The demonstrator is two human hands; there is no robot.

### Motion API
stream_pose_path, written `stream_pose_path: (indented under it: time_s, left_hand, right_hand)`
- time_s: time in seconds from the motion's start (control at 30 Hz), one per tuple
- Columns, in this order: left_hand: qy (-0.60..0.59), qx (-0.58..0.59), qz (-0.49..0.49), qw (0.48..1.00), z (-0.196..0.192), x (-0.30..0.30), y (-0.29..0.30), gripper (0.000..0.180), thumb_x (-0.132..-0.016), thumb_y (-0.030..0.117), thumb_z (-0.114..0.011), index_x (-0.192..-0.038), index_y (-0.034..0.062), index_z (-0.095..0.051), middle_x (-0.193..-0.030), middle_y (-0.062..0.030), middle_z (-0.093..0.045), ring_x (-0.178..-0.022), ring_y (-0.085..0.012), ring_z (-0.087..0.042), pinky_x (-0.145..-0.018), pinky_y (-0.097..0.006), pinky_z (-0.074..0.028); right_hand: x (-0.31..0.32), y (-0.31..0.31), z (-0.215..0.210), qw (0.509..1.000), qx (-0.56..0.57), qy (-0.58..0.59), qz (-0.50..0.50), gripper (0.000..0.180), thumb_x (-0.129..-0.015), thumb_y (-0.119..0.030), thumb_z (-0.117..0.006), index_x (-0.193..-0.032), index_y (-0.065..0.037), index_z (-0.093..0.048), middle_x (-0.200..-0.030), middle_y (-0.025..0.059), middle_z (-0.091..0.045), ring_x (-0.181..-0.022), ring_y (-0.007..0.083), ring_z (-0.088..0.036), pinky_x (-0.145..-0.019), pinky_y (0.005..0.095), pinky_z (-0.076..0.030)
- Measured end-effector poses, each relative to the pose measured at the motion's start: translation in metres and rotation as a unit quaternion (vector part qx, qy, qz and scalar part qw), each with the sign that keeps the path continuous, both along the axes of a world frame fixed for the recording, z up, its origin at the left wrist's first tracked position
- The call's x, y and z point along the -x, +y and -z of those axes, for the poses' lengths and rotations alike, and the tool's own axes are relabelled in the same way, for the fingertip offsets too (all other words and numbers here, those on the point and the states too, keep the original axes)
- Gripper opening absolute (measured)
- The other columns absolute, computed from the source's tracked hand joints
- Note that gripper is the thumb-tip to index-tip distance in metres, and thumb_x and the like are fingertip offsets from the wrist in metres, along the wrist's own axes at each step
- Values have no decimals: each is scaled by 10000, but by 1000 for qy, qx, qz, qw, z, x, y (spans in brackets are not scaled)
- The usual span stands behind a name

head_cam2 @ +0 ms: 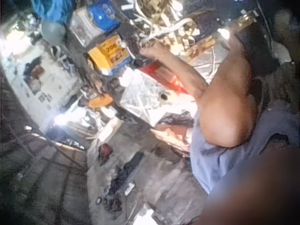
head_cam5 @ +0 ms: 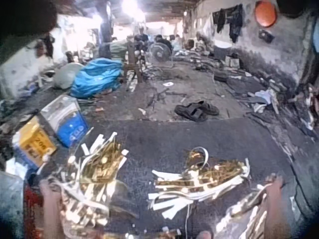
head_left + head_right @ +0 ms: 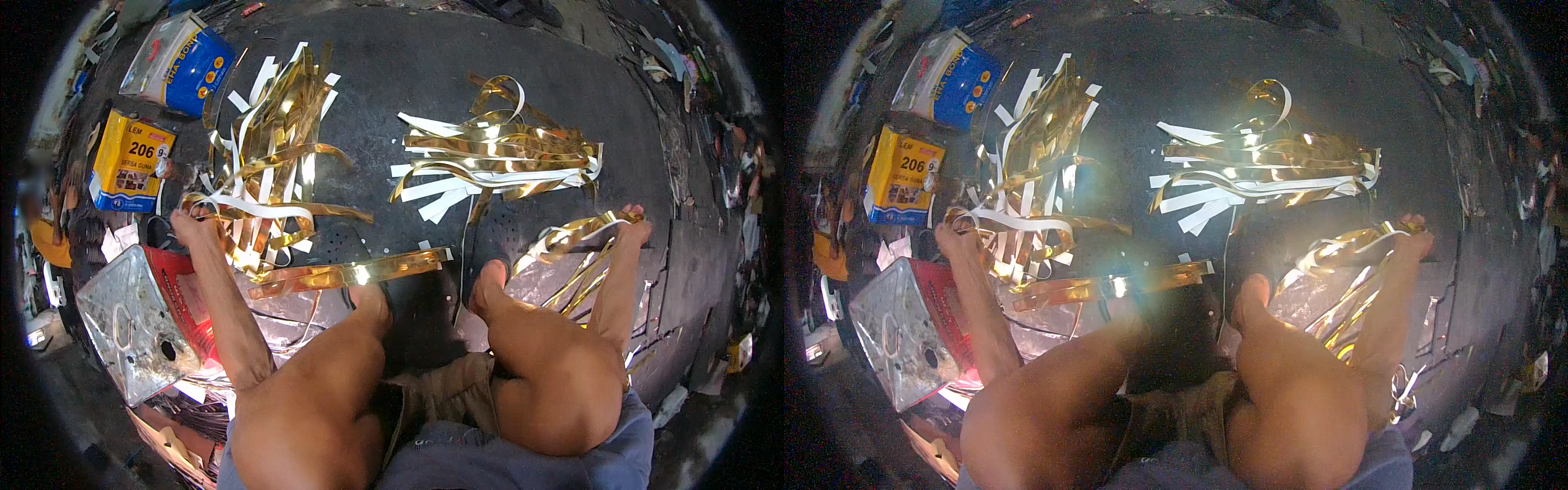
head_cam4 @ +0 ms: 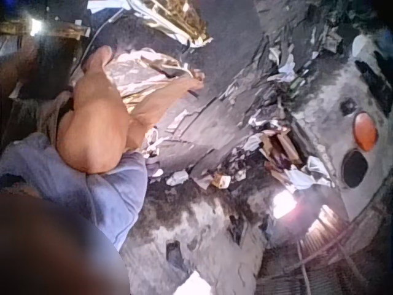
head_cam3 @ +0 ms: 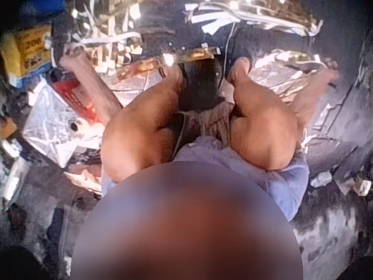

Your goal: The person sits on the floor and wraps a red box with white and gold ribbons. They fold and tuck the ribbon ends around the box, securing them by hand.

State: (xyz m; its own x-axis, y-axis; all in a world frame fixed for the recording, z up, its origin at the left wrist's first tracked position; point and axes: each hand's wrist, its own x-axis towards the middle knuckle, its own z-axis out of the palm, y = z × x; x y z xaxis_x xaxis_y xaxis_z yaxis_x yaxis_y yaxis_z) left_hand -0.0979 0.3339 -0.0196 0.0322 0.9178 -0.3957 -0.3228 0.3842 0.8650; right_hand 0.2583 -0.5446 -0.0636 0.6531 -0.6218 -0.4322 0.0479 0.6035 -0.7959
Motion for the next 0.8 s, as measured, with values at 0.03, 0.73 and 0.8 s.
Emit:
stream_pose_path:
  time_s: [0.03,0.73,0.8]
  left_hand:
    - [35,-38,-21,998,-19,-12,-11,213,-938,185,-543,-975,19,-671,-759,-66,-639,-602,-149,-549,-612,-307,-492]
    - [241,-306,727,565,1,-77,-331,302,-880,366,-764,-866,70,-706,-742,-124,-682,-674,-281,-651,-645,-406,-500]
    - [214,-272,739,578,-6,-89,-338,367,-886,407,-755,-813,51,-709,-744,-136,-690,-662,-300,-645,-644,-413,-499]
  right_hand:
    - [-2,-2,-9,997,63,2,-48,261,-959,-186,-616,-1151,-10,-629,-912,68,-642,-822,214,-625,-745,371,-546]
    - [138,319,-30,398,376,-59,-834,243,-909,-288,-759,-901,-46,-733,-766,79,-696,-671,188,-585,-618,333,-462]
    - [136,318,-47,472,278,21,-836,272,-948,-283,-743,-861,-27,-718,-689,9,-643,-561,74,-498,-528,268,-385]
